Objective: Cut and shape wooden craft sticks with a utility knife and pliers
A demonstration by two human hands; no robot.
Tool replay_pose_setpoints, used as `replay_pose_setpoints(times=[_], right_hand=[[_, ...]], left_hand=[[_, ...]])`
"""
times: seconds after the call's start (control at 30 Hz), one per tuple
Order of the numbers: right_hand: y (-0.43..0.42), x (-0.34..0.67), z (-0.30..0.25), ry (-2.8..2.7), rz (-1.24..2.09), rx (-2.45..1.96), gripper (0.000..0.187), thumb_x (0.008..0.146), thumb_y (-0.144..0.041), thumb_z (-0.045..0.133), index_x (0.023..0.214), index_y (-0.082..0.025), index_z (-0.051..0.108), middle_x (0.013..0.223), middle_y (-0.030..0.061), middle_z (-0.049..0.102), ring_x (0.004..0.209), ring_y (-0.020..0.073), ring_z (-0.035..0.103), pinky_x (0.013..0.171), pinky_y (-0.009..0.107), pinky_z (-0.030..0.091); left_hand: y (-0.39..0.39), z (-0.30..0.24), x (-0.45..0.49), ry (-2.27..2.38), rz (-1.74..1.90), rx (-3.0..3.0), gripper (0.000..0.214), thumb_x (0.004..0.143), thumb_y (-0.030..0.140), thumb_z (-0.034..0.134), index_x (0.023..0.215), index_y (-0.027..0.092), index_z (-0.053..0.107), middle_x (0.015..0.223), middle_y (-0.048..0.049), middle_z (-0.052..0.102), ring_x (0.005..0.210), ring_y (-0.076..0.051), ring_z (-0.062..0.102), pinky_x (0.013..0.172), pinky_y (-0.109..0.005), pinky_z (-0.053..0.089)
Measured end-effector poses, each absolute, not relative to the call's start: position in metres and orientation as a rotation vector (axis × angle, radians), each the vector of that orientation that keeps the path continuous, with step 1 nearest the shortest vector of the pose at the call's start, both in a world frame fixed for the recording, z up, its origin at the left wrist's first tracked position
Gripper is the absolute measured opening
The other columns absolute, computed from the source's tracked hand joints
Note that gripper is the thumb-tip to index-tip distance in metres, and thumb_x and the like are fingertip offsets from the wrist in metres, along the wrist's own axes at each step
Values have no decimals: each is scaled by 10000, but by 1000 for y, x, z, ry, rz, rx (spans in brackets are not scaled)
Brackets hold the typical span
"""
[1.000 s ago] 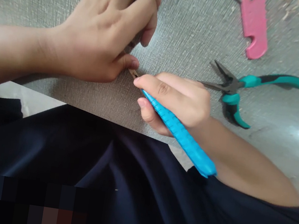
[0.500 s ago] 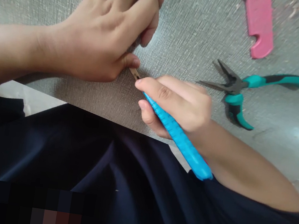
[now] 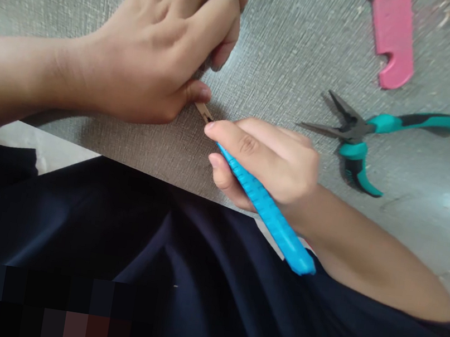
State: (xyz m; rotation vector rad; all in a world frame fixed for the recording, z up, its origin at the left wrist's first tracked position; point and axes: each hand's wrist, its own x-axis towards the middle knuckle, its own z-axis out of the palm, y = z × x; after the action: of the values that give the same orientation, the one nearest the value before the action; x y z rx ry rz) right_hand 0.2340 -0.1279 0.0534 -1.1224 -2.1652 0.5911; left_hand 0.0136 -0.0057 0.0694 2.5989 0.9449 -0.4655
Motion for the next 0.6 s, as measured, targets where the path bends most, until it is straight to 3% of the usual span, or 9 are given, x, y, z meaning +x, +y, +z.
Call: replay_pose_setpoints(times=[0.17,0.27,0.33,0.4,0.43,0.53,0.6], right_hand=[[-129,235,54,-2173,544,-1126,241,1116,-307,649,1315,-285,782,902,0,798,655,165,699,646,305,589],[-129,234,55,-2199,539,-1165,223,1131,-328,615,1294,-325,768,898,-14,807,647,162,705,629,301,591],[-128,235,56,-2224,529,-1170,228,1140,-331,593,1281,-330,771,903,-6,820,647,168,716,627,308,595],[-126,237,55,-2225,531,-1135,227,1121,-312,614,1276,-303,780,897,5,823,639,168,721,625,306,598],[-125,238,55,-2229,553,-1111,231,1102,-296,637,1283,-291,780,908,7,825,647,167,729,631,299,602],[-123,240,53,-2210,591,-1040,287,1030,-267,710,1311,-272,771,940,0,829,667,159,737,633,276,602],[-124,238,52,-2175,564,-1048,295,1021,-258,709,1311,-267,764,933,1,828,667,165,737,632,281,593]], left_hand=[[-7,73,16,954,-492,2590,449,1056,338,491,1414,68,481,1743,-183,308,1801,-415,262,1400,-550,247],[-5,71,13,946,-468,2588,448,1050,325,460,1402,51,492,1725,-192,334,1788,-437,292,1378,-586,280],[-3,65,7,894,-370,2586,434,1071,346,416,1391,61,488,1702,-189,338,1776,-501,300,1334,-696,301],[0,55,0,675,-88,2616,507,1093,469,376,1452,117,441,1768,-164,194,1767,-679,155,1238,-930,207],[1,49,-5,585,0,2623,545,1098,530,377,1475,139,422,1806,-153,106,1753,-739,66,1194,-985,166],[0,37,-14,488,60,2643,607,1095,616,405,1505,169,385,1841,-131,-61,1712,-802,-93,1152,-1032,134],[-3,35,-18,484,50,2648,606,1102,622,403,1516,180,365,1840,-128,-67,1711,-803,-99,1157,-1034,135]])
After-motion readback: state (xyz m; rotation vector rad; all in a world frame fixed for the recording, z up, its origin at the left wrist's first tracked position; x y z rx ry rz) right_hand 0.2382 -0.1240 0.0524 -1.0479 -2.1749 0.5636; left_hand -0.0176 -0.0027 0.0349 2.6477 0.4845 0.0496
